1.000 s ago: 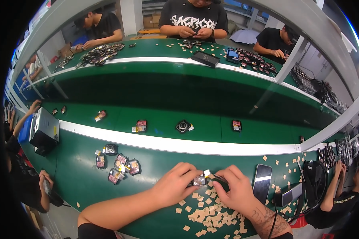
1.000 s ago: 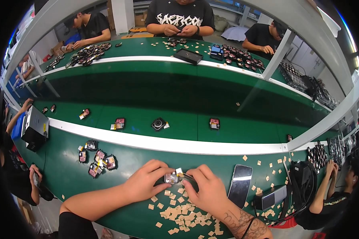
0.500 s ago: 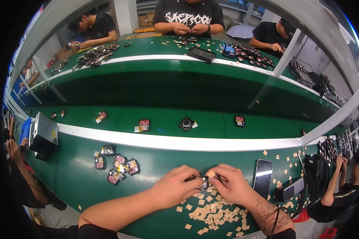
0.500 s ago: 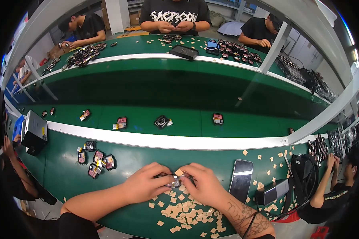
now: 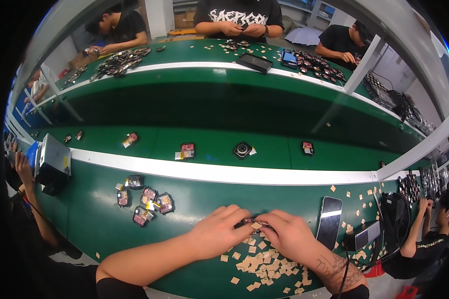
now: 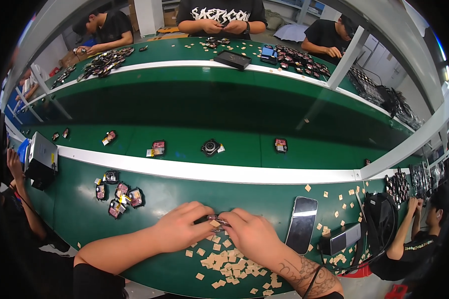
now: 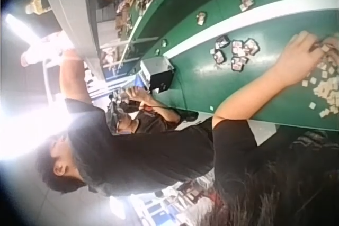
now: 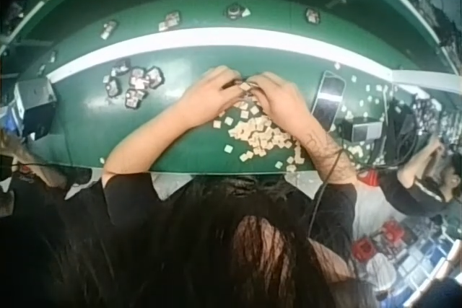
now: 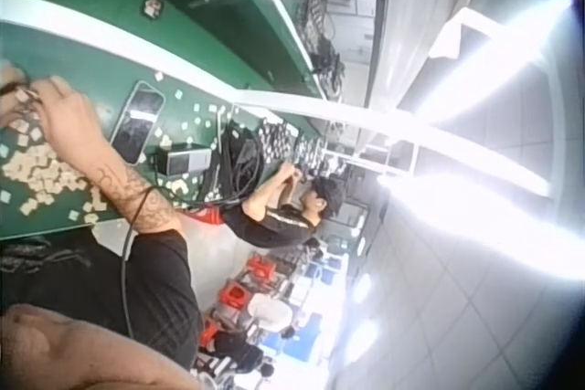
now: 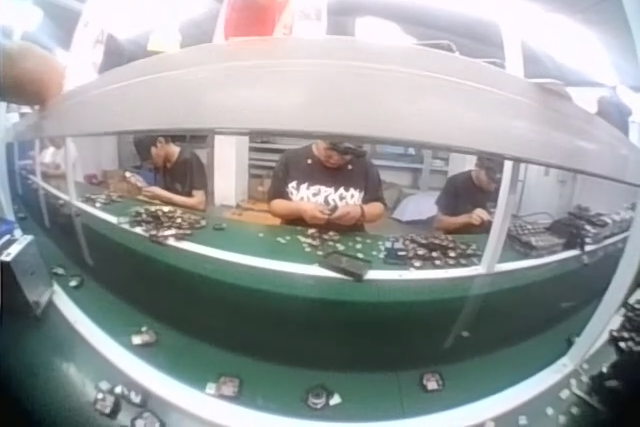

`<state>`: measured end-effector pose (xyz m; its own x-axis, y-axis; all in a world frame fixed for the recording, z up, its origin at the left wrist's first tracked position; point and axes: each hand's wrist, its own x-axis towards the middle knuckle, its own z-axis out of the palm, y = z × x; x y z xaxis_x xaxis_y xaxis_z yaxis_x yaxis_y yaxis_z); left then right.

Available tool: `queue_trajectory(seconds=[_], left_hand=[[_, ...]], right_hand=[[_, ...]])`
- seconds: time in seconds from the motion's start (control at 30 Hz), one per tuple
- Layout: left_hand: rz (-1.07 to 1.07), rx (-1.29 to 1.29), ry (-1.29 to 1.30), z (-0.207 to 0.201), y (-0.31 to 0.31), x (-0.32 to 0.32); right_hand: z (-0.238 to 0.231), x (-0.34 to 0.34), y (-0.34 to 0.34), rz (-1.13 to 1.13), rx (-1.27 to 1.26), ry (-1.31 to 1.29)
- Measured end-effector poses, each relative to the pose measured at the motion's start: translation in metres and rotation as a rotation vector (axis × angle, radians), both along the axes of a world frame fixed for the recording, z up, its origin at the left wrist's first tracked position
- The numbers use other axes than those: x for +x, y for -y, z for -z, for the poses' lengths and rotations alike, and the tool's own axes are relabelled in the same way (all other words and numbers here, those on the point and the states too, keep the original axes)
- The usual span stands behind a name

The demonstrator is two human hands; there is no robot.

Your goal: Peel and stick small adhesive pads onto electronic components on an assembly line.

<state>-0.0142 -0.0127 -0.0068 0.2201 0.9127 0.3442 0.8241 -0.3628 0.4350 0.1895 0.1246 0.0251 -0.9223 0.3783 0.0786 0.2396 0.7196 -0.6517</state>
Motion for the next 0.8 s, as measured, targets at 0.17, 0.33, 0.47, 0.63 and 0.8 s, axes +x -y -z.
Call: queue_trajectory(seconds=[0.17, 0.33, 0.47, 0.63, 0.8], left_hand=[[-0.036, 0.001, 0.113, -0.001, -0.002, 0.002], [-0.041, -0.014, 0.144, -0.002, -0.002, 0.002], [-0.044, -0.021, 0.166, -0.002, 0.000, 0.002], [-0.076, -0.027, 0.235, -0.003, -0.001, 0.005], [-0.068, -0.009, 0.232, -0.005, -0.002, 0.003]], right_hand=[[0.009, 0.000, 0.007, 0.098, -0.092, -0.077], [0.010, 0.000, 0.008, 0.149, -0.197, -0.052], [0.013, -0.001, 0.009, 0.163, -0.233, -0.072], [0.012, -0.007, 0.016, 0.166, -0.109, -0.077], [0.014, -0.008, 0.010, 0.196, -0.082, -0.189]])
